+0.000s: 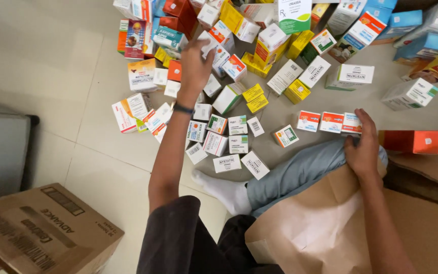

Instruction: The person sorts and packs various medicine boxes from the floor into a larger cardboard box.

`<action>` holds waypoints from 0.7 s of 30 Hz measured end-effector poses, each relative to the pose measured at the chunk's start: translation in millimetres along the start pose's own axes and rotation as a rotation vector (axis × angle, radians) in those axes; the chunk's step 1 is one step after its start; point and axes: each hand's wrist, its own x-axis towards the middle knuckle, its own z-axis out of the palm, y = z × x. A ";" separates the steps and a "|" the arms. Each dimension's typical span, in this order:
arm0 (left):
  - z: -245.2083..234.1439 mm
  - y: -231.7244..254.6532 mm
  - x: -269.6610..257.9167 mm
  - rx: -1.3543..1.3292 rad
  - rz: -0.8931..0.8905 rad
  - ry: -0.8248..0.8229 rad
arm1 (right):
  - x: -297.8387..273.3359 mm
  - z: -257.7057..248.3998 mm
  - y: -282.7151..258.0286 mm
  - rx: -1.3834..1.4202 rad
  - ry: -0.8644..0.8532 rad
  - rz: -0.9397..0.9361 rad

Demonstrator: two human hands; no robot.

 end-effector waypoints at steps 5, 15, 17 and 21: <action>63.5 -49.7 50.8 0.160 0.159 -0.062 | 0.1 0.2 0.1 0.005 0.007 0.035; 77.6 -31.8 90.8 0.787 -0.242 -0.274 | 2.2 -1.7 -3.3 0.009 0.015 0.047; 60.6 -33.8 93.4 0.807 -0.236 -0.285 | 1.2 -3.1 -3.8 0.017 0.018 0.048; 14.1 -55.6 97.8 0.327 -0.132 -0.403 | 3.5 -3.9 -8.9 0.052 0.029 0.074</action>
